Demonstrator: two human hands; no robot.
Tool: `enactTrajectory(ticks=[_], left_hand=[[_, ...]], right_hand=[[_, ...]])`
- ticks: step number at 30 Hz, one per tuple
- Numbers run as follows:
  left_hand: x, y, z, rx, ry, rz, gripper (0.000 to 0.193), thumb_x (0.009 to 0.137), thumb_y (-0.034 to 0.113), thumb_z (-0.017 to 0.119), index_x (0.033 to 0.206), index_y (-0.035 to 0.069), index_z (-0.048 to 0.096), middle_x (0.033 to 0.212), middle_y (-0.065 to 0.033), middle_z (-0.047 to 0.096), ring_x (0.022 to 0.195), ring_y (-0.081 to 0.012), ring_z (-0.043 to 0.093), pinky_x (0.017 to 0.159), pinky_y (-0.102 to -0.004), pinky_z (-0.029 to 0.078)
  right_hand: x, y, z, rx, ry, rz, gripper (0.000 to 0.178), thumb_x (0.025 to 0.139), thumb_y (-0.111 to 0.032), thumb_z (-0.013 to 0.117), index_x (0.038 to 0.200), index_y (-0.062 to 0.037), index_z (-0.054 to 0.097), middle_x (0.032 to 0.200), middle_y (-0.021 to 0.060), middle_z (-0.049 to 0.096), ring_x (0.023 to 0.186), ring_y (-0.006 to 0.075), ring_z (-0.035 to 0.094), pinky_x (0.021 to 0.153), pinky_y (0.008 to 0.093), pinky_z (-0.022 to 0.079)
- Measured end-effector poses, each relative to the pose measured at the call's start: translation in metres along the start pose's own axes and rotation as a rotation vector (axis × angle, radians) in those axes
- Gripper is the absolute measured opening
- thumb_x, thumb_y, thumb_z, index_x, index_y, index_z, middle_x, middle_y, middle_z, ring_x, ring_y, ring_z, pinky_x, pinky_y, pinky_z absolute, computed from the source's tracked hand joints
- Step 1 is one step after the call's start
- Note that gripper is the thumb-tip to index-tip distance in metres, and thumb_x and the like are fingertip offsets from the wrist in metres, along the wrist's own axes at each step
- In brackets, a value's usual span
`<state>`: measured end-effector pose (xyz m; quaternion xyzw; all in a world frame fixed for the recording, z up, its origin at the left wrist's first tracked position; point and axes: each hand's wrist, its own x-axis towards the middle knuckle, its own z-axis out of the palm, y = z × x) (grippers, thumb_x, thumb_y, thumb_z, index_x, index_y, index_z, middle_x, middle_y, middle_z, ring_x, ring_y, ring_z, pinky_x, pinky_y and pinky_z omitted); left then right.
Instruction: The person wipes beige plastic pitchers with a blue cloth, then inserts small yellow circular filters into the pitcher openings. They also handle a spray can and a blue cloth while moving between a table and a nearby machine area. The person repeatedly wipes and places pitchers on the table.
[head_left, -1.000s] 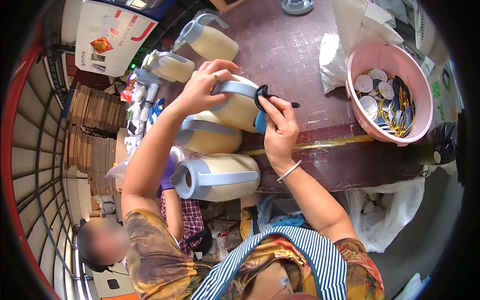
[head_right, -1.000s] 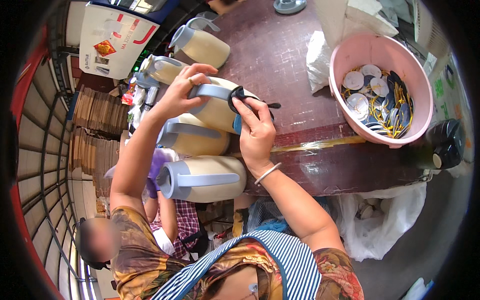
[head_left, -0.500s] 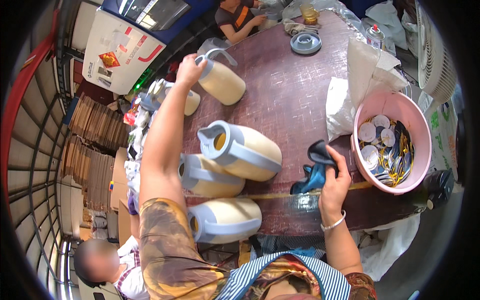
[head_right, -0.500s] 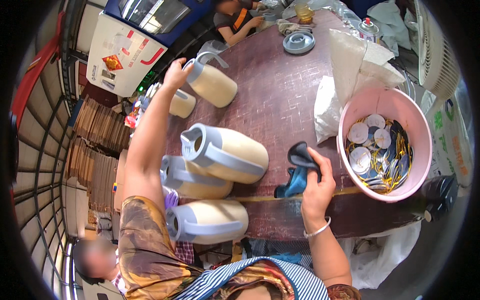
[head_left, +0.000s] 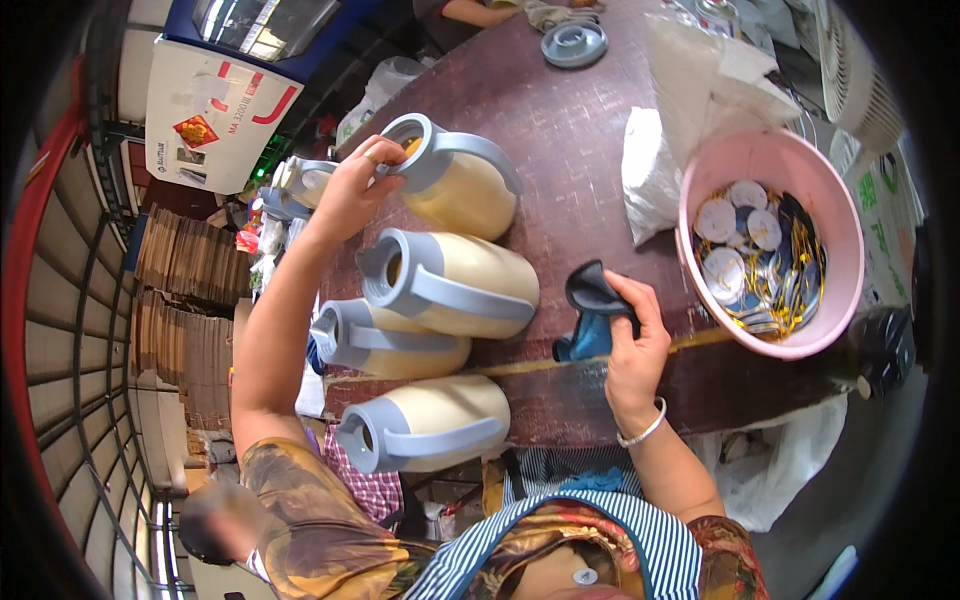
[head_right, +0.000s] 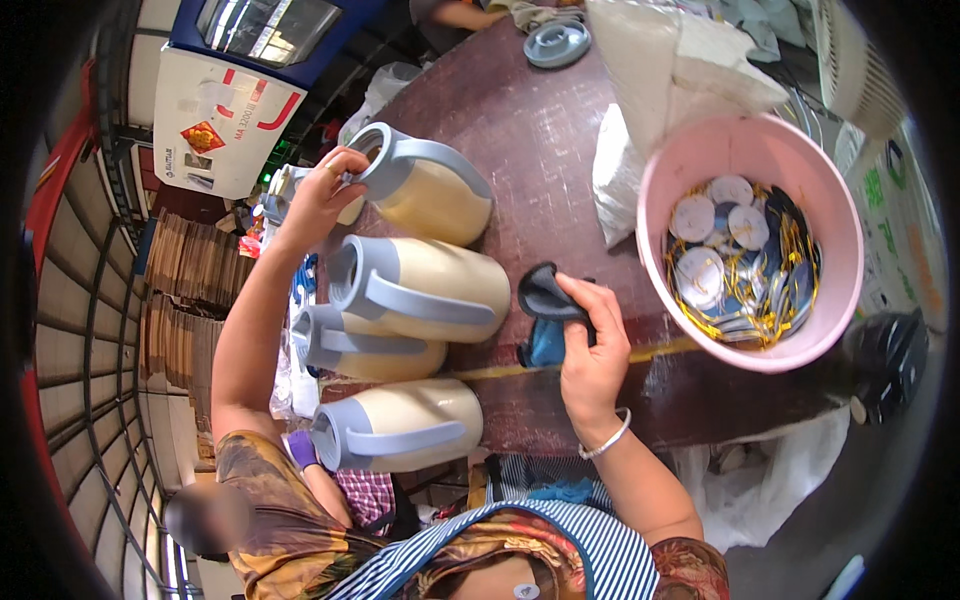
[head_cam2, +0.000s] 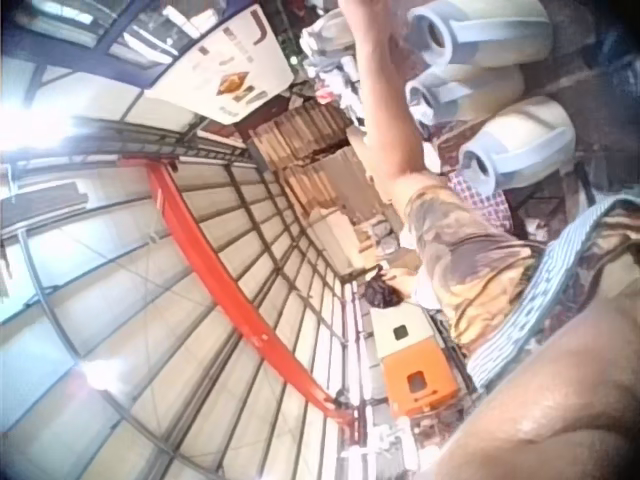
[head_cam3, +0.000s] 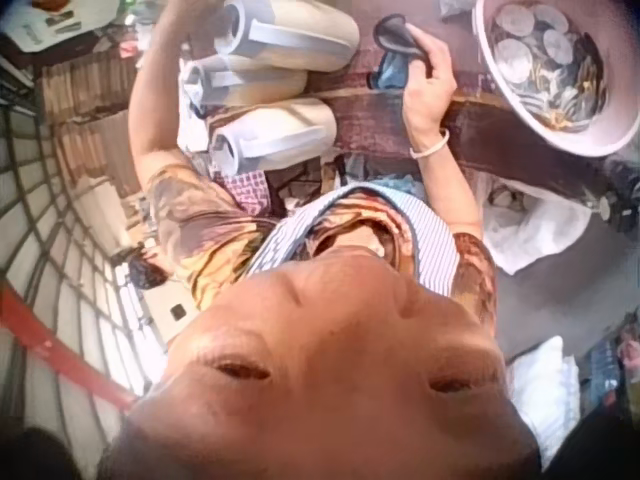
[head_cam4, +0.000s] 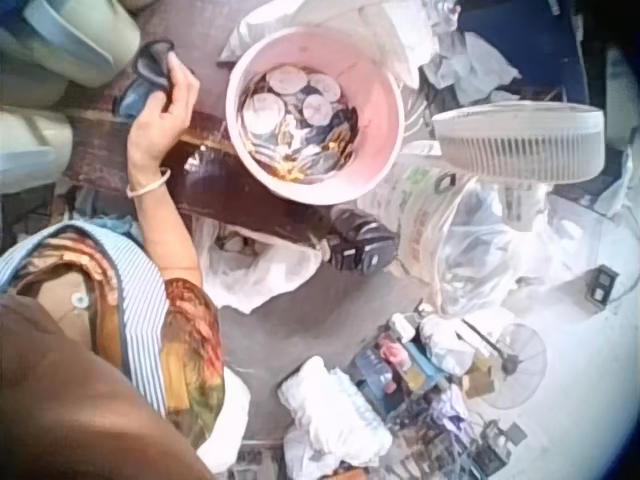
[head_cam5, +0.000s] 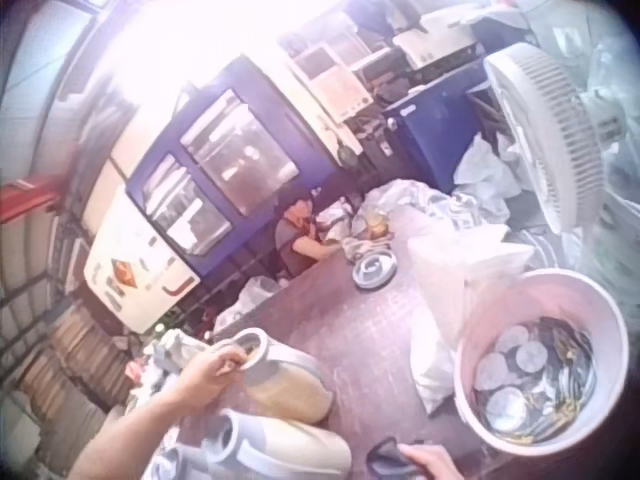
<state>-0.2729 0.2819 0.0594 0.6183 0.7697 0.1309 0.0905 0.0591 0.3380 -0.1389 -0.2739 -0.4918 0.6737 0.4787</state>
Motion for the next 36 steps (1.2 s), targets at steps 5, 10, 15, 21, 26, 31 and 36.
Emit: enactTrajectory(ticks=[5,10,15,21,26,31,36], left_hand=[[-0.027,0.020,0.000,-0.236,-0.152,-0.087,0.023,0.085,-0.009,0.065,0.103,0.001,0.057,0.111,-0.0038,0.053,0.103,-0.0148,0.054,0.088,-0.0259,0.043],[-0.020,0.021,0.020,-0.047,-0.043,-0.118,0.015,0.094,0.011,0.065,0.099,0.002,0.054,0.098,-0.0080,0.051,0.096,-0.0207,0.052,0.084,-0.0329,0.043],[-0.007,0.017,0.039,-0.015,0.046,0.037,0.020,0.099,0.019,0.060,0.094,0.003,0.050,0.094,-0.0119,0.049,0.095,-0.0299,0.047,0.088,-0.0391,0.040],[-0.003,0.008,0.039,0.063,0.041,0.096,0.017,0.102,0.020,0.056,0.101,0.004,0.050,0.096,-0.0074,0.046,0.097,-0.0224,0.045,0.091,-0.0329,0.038],[-0.006,0.006,0.037,0.034,0.044,0.055,0.020,0.098,0.021,0.062,0.093,0.003,0.054,0.092,-0.0129,0.053,0.093,-0.0304,0.049,0.085,-0.0405,0.041],[-0.018,0.023,0.012,0.103,0.119,0.113,0.025,0.097,0.015,0.063,0.118,0.002,0.057,0.121,-0.0129,0.057,0.117,-0.0253,0.054,0.105,-0.0349,0.040],[-0.100,0.126,-0.039,0.424,0.326,0.162,0.047,0.092,0.015,0.067,0.136,0.006,0.053,0.143,-0.0149,0.053,0.131,-0.0348,0.051,0.110,-0.0414,0.039]], right_hand=[[-0.013,0.007,0.007,0.045,0.121,0.004,0.046,0.088,0.011,0.052,0.129,-0.0017,0.066,0.121,0.0092,0.063,0.114,0.0194,0.059,0.103,0.0305,0.043],[0.016,0.021,0.043,0.214,0.239,0.184,0.032,0.093,0.003,0.058,0.122,-0.0021,0.071,0.118,0.0086,0.068,0.107,0.0183,0.064,0.096,0.0303,0.047],[0.056,-0.010,0.090,0.039,0.153,-0.280,0.037,0.089,0.006,0.064,0.121,-0.0099,0.073,0.116,0.0077,0.069,0.110,0.0198,0.064,0.095,0.0296,0.049],[0.051,0.081,0.083,-0.319,0.127,-0.190,0.032,0.079,0.007,0.061,0.102,-0.0065,0.078,0.102,0.0114,0.073,0.097,0.0293,0.067,0.087,0.0385,0.053],[0.039,0.036,0.049,-0.438,0.046,-0.417,0.024,0.075,0.007,0.062,0.087,-0.0088,0.075,0.102,0.0090,0.069,0.098,0.0301,0.065,0.084,0.0400,0.053],[0.046,0.017,-0.033,-1.290,-0.086,-0.823,0.023,0.080,-0.002,0.062,0.099,0.0011,0.072,0.124,0.0120,0.061,0.112,0.0309,0.058,0.087,0.0374,0.055],[0.033,0.037,-0.055,-1.801,-0.314,-0.811,0.030,0.085,-0.010,0.058,0.104,0.0092,0.072,0.127,0.0193,0.057,0.121,0.0364,0.053,0.097,0.0362,0.049]])
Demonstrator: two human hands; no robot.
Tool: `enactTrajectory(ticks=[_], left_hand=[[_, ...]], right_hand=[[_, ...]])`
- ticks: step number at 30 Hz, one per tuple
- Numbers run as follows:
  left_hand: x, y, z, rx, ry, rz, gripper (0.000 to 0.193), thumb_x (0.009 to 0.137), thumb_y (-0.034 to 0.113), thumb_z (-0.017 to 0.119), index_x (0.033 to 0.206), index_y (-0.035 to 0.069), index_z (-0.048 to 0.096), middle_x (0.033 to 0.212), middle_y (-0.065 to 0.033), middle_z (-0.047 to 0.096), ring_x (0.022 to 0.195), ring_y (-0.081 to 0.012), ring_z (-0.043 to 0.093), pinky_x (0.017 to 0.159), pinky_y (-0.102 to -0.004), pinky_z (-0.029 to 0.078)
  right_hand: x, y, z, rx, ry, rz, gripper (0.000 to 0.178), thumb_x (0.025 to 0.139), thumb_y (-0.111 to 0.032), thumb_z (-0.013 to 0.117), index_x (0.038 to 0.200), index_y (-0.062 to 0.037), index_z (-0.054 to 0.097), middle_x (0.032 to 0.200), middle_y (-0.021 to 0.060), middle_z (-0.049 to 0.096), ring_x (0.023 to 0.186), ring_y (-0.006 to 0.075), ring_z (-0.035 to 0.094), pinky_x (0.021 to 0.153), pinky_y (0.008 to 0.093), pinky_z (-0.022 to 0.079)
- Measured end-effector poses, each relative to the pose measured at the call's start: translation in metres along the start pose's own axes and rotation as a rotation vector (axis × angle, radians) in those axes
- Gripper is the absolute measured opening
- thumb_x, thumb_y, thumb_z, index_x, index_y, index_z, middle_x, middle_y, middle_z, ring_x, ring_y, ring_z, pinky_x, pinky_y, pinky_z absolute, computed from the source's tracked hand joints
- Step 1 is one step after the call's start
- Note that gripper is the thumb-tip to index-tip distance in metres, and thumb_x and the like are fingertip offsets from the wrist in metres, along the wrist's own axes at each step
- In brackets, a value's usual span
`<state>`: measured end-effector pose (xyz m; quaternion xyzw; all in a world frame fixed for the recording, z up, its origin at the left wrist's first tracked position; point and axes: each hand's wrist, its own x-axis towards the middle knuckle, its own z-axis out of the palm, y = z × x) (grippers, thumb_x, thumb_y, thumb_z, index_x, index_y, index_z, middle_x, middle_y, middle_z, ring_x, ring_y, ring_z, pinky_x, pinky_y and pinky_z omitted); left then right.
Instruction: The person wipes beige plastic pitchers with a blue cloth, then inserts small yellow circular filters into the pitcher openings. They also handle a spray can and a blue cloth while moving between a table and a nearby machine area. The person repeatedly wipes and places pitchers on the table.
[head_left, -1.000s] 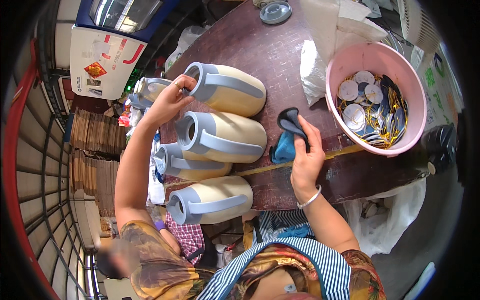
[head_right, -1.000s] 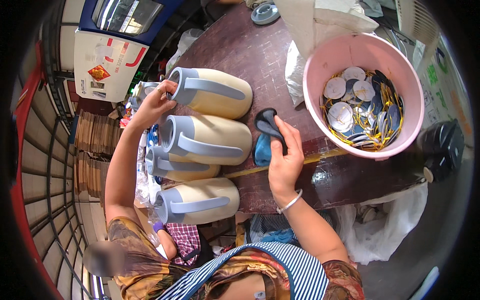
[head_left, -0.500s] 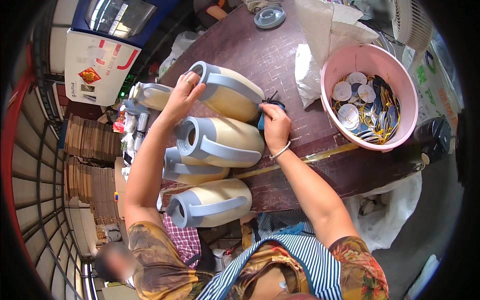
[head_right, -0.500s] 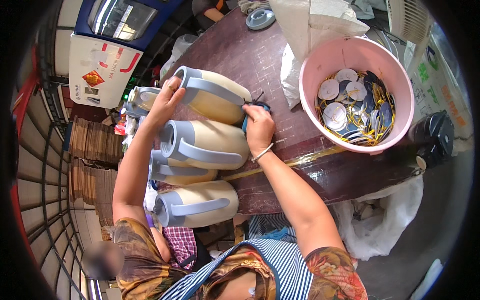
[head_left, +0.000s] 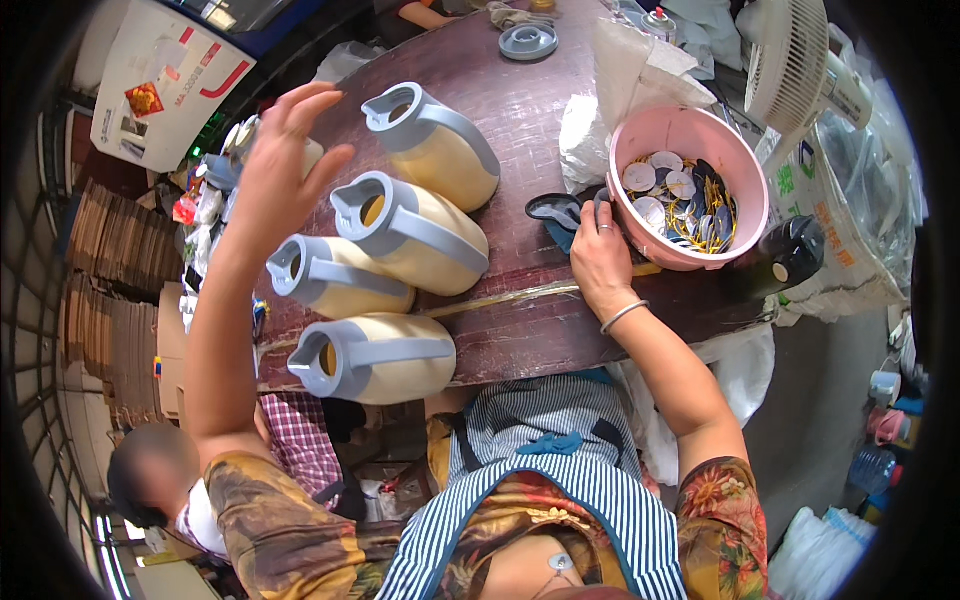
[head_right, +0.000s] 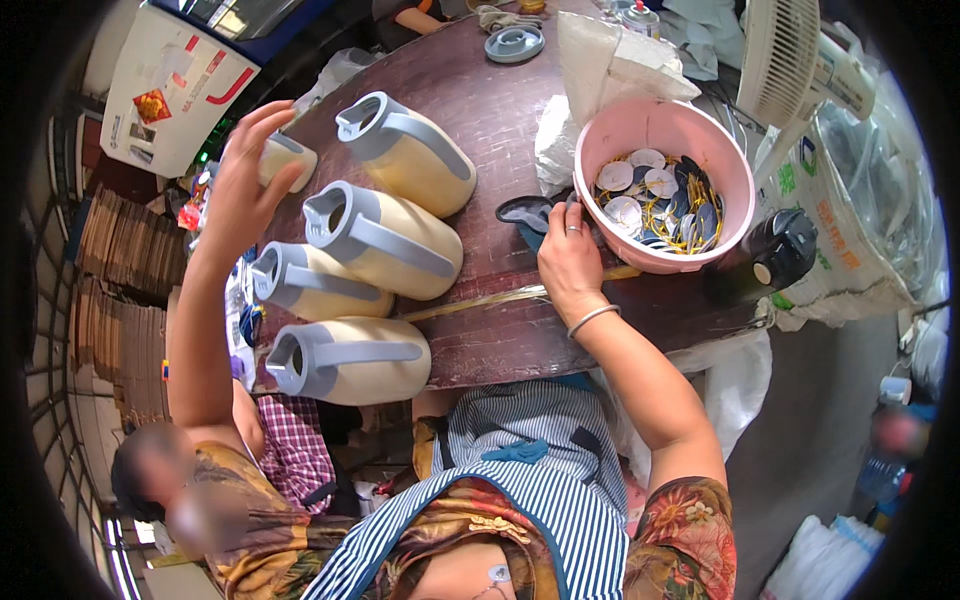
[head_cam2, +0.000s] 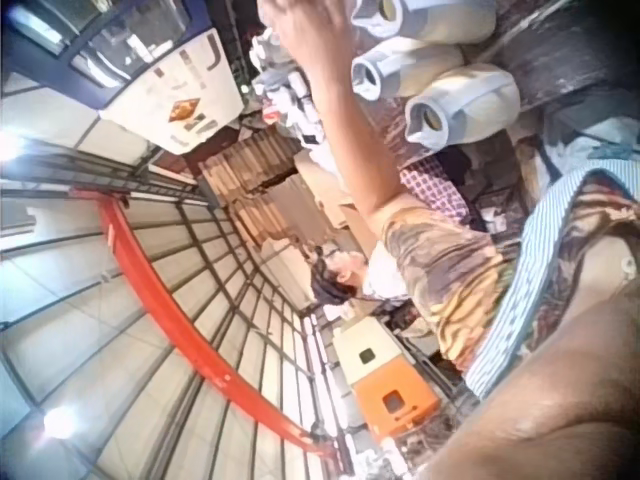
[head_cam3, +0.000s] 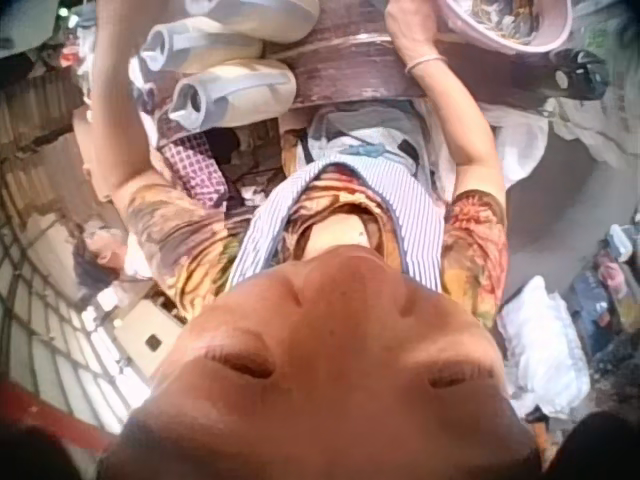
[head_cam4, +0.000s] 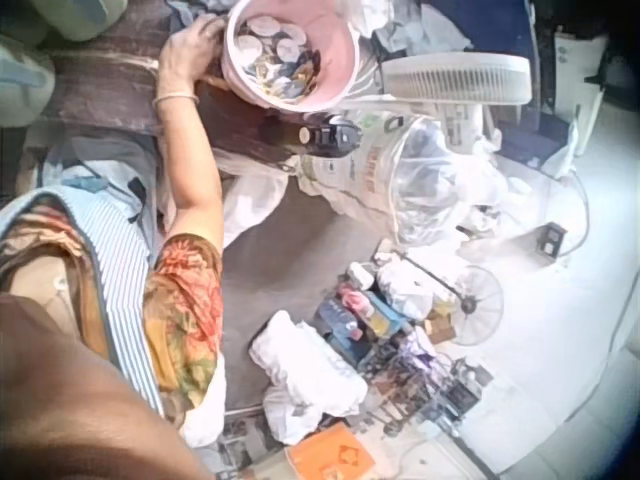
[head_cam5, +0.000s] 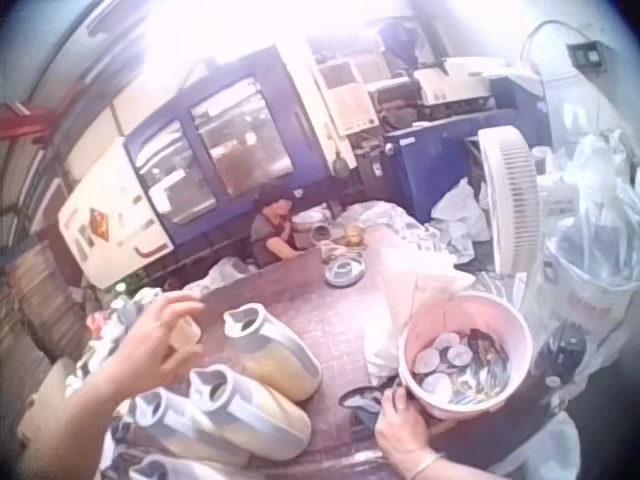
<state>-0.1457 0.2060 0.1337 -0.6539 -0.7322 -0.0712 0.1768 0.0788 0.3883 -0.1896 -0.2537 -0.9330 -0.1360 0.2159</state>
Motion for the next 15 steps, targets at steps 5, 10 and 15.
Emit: enactTrajectory(ticks=[5,10,15], left_hand=[[-0.122,0.105,-0.042,0.084,0.363,0.245,0.026,0.085,0.012,0.069,0.109,0.005,0.062,0.113,-0.0153,0.068,0.102,-0.0322,0.063,0.095,-0.0475,0.049],[-0.268,0.217,0.044,-0.249,-0.060,-0.208,0.044,0.076,0.012,0.076,0.118,0.008,0.063,0.119,-0.0087,0.065,0.107,-0.0294,0.061,0.090,-0.0435,0.052],[-0.361,0.275,0.130,-0.407,-0.224,-0.649,0.049,0.079,0.014,0.076,0.124,0.007,0.061,0.127,-0.0102,0.060,0.115,-0.0341,0.057,0.098,-0.0444,0.046]], right_hand=[[0.020,0.019,-0.023,0.019,-0.014,-0.288,0.030,0.082,-0.012,0.059,0.098,0.0096,0.072,0.118,0.0201,0.059,0.122,0.0354,0.053,0.102,0.0377,0.047],[0.012,0.011,-0.033,0.182,0.194,-0.795,0.026,0.079,-0.017,0.060,0.084,0.0034,0.075,0.114,0.0154,0.062,0.120,0.0330,0.054,0.107,0.0398,0.044],[-0.008,0.035,-0.034,0.388,0.014,-0.909,0.014,0.080,-0.017,0.059,0.088,-0.0084,0.065,0.089,0.0031,0.059,0.099,0.0242,0.057,0.097,0.0407,0.045]])
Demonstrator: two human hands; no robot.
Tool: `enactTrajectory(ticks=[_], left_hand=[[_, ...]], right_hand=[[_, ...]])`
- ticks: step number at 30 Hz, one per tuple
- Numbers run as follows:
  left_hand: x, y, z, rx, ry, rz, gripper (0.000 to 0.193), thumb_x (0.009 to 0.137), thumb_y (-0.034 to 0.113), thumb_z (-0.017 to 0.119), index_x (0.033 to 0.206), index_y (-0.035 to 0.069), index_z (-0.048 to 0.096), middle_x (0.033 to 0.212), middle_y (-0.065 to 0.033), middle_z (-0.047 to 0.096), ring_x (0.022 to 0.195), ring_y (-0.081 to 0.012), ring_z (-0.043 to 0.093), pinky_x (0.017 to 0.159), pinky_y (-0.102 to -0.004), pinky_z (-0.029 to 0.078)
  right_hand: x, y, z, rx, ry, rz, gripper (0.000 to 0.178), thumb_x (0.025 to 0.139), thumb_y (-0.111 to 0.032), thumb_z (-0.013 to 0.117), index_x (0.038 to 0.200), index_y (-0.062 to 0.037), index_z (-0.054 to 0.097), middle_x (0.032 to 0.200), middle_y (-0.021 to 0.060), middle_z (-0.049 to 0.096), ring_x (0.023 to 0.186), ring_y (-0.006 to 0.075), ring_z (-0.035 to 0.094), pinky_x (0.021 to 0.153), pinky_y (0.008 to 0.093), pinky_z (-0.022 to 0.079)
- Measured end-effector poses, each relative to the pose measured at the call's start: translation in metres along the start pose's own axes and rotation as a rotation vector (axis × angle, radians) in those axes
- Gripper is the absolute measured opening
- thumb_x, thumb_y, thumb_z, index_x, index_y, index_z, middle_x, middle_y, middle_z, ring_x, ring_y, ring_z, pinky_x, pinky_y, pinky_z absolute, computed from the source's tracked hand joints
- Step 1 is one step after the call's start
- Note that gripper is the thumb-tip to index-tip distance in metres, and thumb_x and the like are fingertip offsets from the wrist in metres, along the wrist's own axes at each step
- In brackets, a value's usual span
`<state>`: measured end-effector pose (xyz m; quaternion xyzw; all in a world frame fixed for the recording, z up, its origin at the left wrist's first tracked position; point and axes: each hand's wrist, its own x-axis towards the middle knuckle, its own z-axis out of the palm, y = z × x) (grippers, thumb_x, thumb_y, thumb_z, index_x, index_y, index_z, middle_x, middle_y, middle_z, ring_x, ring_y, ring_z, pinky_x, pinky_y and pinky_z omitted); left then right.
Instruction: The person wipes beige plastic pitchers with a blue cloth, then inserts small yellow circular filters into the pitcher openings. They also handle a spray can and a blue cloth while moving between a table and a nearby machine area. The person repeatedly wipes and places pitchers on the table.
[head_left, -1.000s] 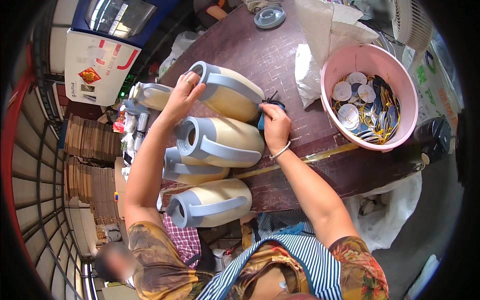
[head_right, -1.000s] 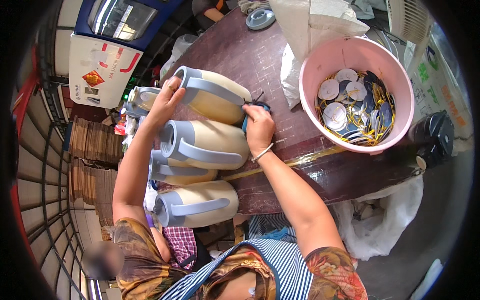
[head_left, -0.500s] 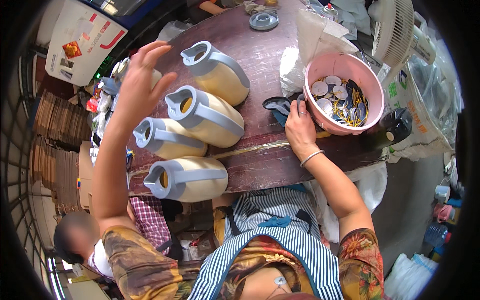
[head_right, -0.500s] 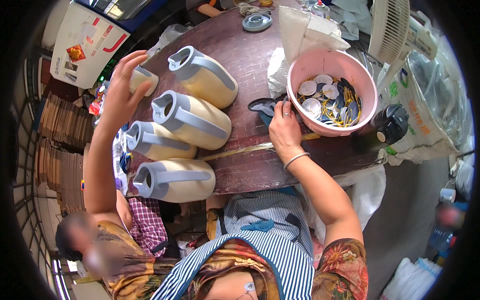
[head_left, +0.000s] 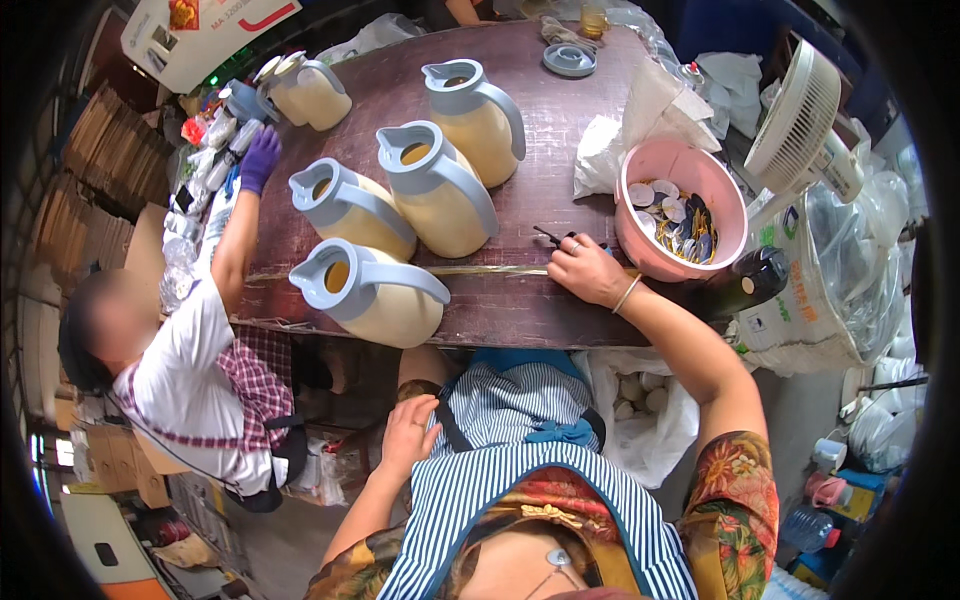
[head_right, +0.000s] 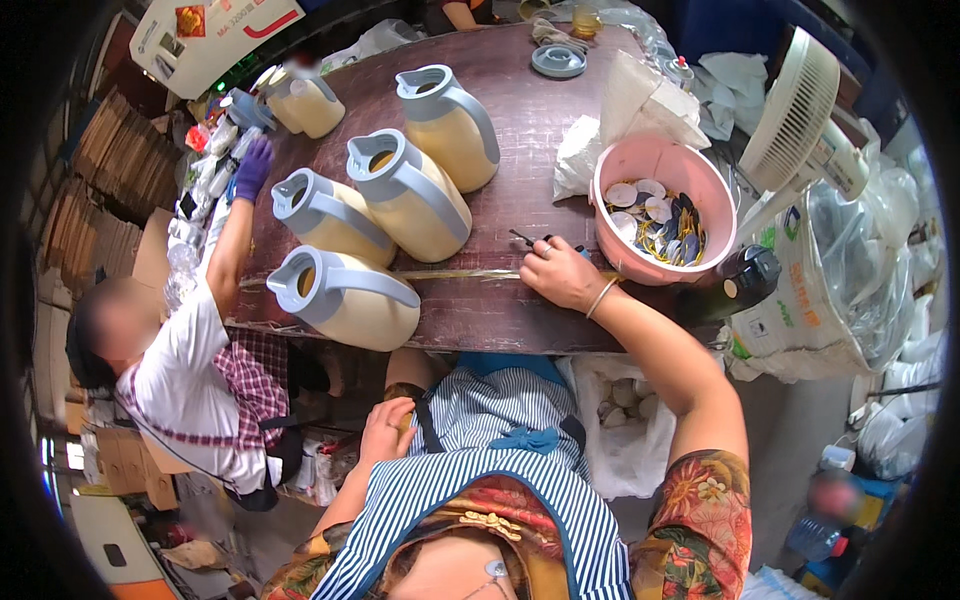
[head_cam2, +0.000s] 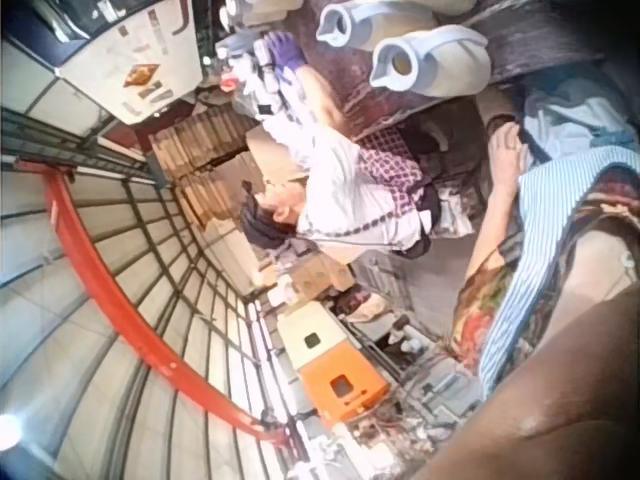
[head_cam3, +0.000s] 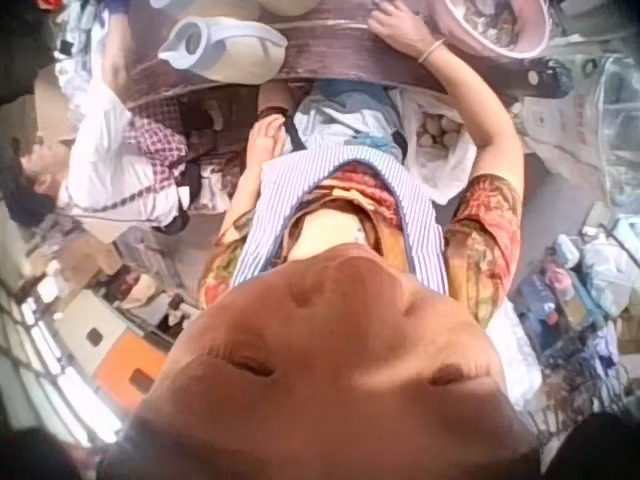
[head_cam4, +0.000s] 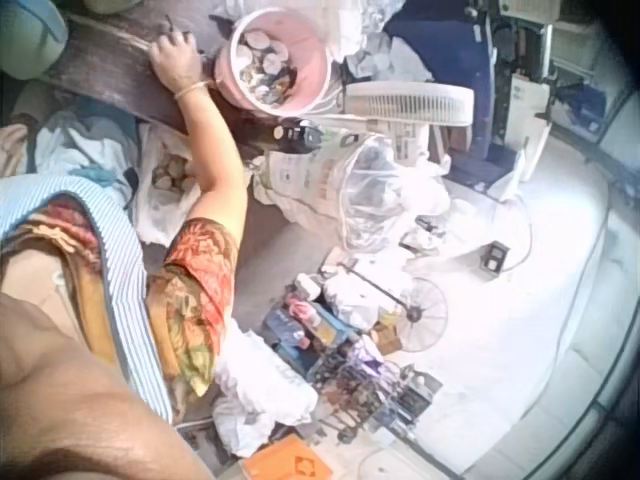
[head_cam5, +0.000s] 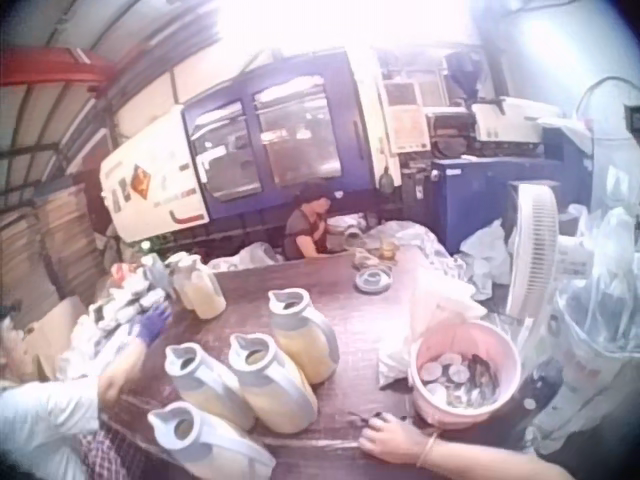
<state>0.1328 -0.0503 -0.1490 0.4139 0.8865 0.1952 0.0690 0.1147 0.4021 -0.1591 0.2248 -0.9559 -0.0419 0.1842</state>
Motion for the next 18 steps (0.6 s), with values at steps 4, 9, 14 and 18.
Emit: enactTrajectory(ticks=[4,9,14,18], left_hand=[[0.003,-0.003,0.025,-0.057,0.023,-0.162,0.045,0.085,0.017,0.074,0.126,0.005,0.058,0.129,-0.0121,0.059,0.121,-0.0357,0.053,0.104,-0.0449,0.043],[0.035,0.002,0.058,0.231,-0.124,-0.271,0.063,0.084,0.045,0.074,0.131,0.006,0.058,0.131,-0.0138,0.057,0.126,-0.0336,0.048,0.104,-0.0494,0.039],[0.041,-0.036,0.098,0.210,-0.427,-0.228,0.024,0.082,0.007,0.056,0.103,0.003,0.069,0.103,-0.0212,0.069,0.094,-0.0388,0.066,0.086,-0.0519,0.051],[0.043,-0.060,0.049,-0.165,0.244,-0.089,0.031,0.074,-0.004,0.059,0.100,0.002,0.074,0.103,-0.0177,0.063,0.098,-0.0391,0.063,0.085,-0.0430,0.052]], right_hand=[[-0.001,-0.010,-0.017,0.125,0.195,0.251,0.015,0.076,-0.009,0.060,0.091,-0.0093,0.058,0.086,0.0066,0.057,0.095,0.0284,0.058,0.096,0.0446,0.044],[-0.017,-0.019,-0.013,0.653,0.530,0.683,0.022,0.074,0.012,0.048,0.088,-0.0022,0.056,0.083,0.0132,0.057,0.080,0.0333,0.057,0.074,0.0386,0.048],[-0.011,-0.019,-0.030,0.567,0.646,0.635,0.016,0.076,0.010,0.052,0.085,-0.0021,0.056,0.083,0.0113,0.055,0.083,0.0291,0.057,0.076,0.0382,0.048],[-0.026,-0.015,-0.039,0.070,0.318,0.239,0.003,0.076,-0.004,0.059,0.077,-0.0069,0.059,0.084,0.0075,0.058,0.092,0.0253,0.058,0.087,0.0400,0.049]])
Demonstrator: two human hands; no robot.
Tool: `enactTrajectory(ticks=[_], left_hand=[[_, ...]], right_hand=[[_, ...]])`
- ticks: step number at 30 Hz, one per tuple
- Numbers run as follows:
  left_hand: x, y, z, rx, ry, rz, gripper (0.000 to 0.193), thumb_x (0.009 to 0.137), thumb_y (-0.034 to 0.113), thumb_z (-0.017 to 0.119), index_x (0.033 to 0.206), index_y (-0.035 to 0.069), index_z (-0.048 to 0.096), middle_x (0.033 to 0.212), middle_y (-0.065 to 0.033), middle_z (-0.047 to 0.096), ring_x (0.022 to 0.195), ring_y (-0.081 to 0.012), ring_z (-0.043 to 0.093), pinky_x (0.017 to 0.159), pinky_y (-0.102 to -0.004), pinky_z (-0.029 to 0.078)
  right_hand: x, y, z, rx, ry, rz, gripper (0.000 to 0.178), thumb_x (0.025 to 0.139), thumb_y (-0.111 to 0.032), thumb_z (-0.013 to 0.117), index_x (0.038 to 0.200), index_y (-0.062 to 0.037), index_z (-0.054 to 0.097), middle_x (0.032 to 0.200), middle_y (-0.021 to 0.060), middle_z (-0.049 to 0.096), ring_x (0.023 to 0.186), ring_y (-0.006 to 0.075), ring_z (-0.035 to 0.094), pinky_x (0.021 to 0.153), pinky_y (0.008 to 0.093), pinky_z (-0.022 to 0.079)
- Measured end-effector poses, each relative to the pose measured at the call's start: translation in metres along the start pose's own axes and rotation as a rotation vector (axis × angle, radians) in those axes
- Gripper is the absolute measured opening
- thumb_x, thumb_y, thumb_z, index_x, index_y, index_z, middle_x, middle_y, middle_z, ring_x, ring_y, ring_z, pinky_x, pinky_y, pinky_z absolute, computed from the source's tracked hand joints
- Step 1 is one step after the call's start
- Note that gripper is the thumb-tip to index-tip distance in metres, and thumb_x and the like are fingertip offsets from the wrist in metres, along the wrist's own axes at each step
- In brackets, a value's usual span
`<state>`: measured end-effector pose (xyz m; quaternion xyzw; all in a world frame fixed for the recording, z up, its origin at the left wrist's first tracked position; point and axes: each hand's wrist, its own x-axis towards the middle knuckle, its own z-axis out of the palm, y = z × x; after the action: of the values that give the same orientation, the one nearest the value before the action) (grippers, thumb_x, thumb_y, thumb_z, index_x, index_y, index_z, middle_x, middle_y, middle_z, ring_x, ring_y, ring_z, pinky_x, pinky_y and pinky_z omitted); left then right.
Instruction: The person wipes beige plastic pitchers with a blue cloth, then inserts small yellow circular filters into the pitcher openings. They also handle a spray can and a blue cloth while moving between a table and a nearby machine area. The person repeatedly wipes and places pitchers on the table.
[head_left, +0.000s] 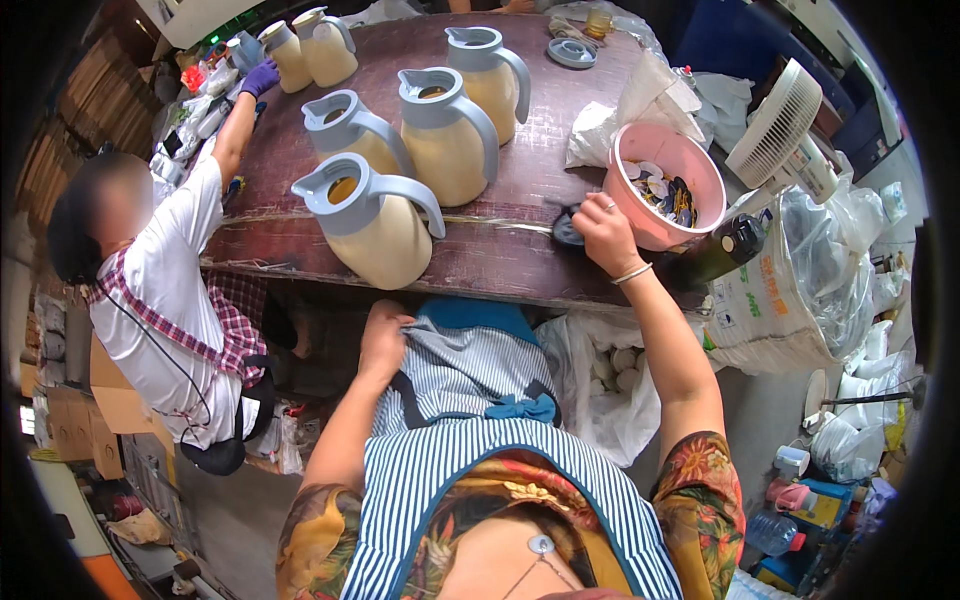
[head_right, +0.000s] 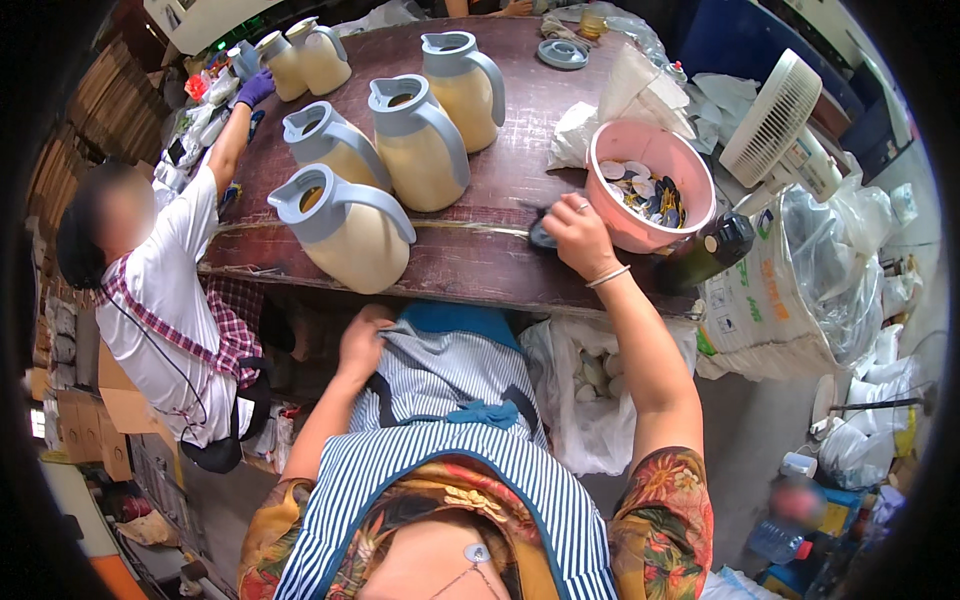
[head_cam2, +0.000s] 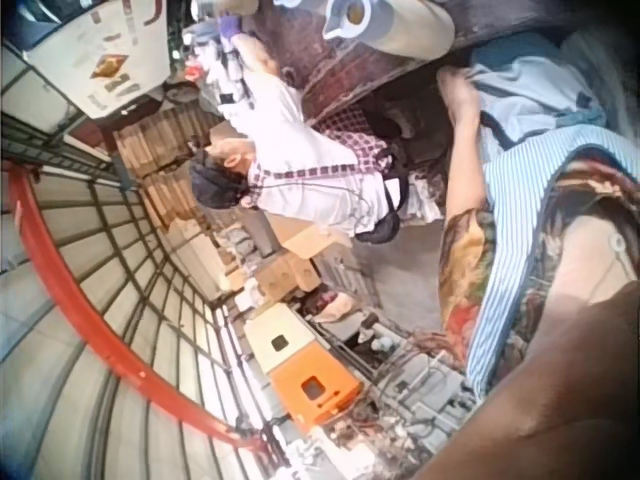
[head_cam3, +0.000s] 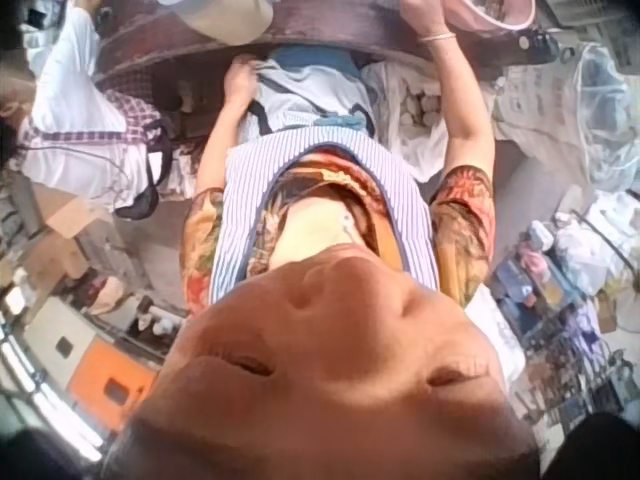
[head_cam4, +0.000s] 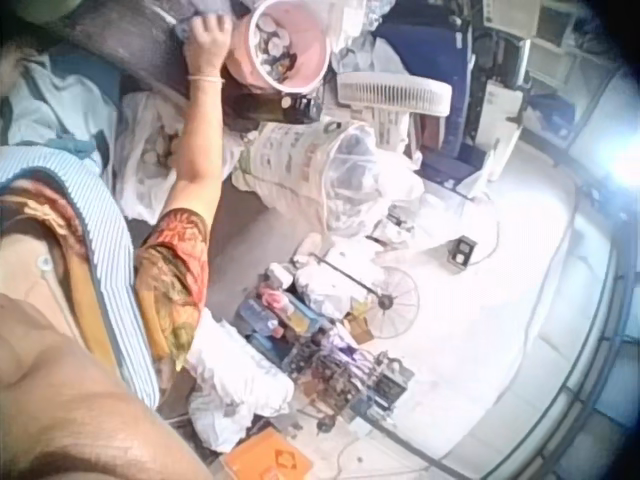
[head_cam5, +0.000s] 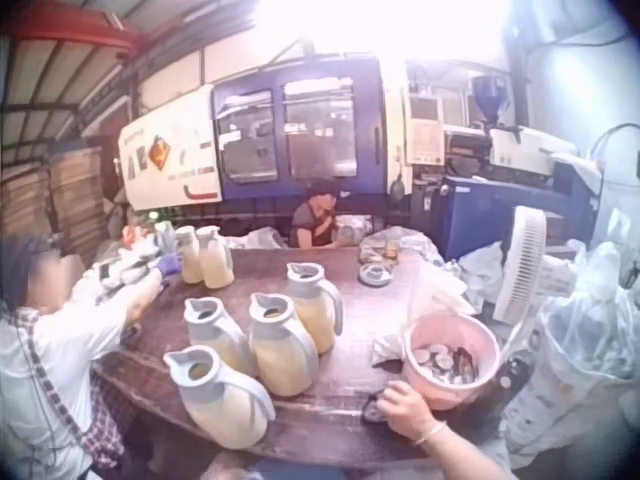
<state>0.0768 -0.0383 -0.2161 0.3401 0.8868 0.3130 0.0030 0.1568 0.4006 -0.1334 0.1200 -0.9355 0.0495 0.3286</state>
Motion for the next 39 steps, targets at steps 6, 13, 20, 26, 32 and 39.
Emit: enactTrajectory(ticks=[6,13,20,26,32,39], left_hand=[[-0.032,0.081,-0.066,0.487,0.171,-0.076,0.020,0.077,0.002,0.067,0.092,0.010,0.077,0.087,-0.0090,0.056,0.087,-0.0281,0.060,0.072,-0.0395,0.051],[-0.074,-0.009,-0.031,0.371,-0.590,-0.425,0.042,0.091,0.028,0.066,0.132,0.023,0.066,0.149,-0.0060,0.049,0.140,-0.0350,0.039,0.110,-0.0488,0.039],[0.004,0.096,-0.054,-0.207,0.097,0.091,0.046,0.093,0.009,0.064,0.138,0.002,0.054,0.141,-0.0187,0.054,0.125,-0.0403,0.055,0.107,-0.0410,0.044],[0.129,0.137,-0.009,-0.856,0.461,-0.017,0.046,0.105,0.023,0.057,0.138,-0.006,0.047,0.126,-0.0154,0.060,0.115,-0.0240,0.058,0.101,-0.0362,0.045],[0.074,0.152,-0.041,-1.092,0.134,0.144,0.048,0.109,0.045,0.041,0.091,0.001,0.053,0.072,-0.0006,0.045,0.067,-0.0109,0.041,0.069,-0.0282,0.039],[0.093,0.121,-0.040,-1.195,-0.009,0.138,0.050,0.107,0.046,0.045,0.086,0.002,0.052,0.064,-0.0010,0.045,0.058,-0.0106,0.038,0.074,-0.0323,0.045]], right_hand=[[-0.020,0.016,0.042,-0.311,-0.239,-0.229,0.013,0.080,-0.021,0.059,0.072,-0.0112,0.065,0.083,0.0044,0.063,0.097,0.0228,0.059,0.097,0.0404,0.045],[0.028,0.071,0.108,-0.400,-0.237,-0.124,0.016,0.087,-0.018,0.055,0.085,-0.0105,0.069,0.096,0.0088,0.069,0.109,0.0271,0.060,0.108,0.0453,0.041],[0.044,0.023,0.053,-0.464,-0.432,0.268,0.023,0.091,-0.017,0.055,0.109,-0.0104,0.068,0.117,0.0119,0.068,0.125,0.0357,0.055,0.113,0.0573,0.032],[0.030,-0.076,-0.008,-0.172,0.054,0.035,0.026,0.081,-0.013,0.063,0.107,-0.0120,0.065,0.116,0.0110,0.064,0.111,0.0274,0.061,0.092,0.0411,0.049],[0.025,0.014,-0.096,-0.468,0.038,0.497,0.013,0.085,-0.010,0.060,0.097,-0.0062,0.062,0.093,0.0115,0.062,0.081,0.0316,0.065,0.063,0.0450,0.054],[0.015,0.174,-0.040,-0.238,-0.855,0.704,0.019,0.078,-0.016,0.069,0.094,-0.0126,0.079,0.095,0.0166,0.074,0.095,0.0337,0.071,0.089,0.0404,0.055]])
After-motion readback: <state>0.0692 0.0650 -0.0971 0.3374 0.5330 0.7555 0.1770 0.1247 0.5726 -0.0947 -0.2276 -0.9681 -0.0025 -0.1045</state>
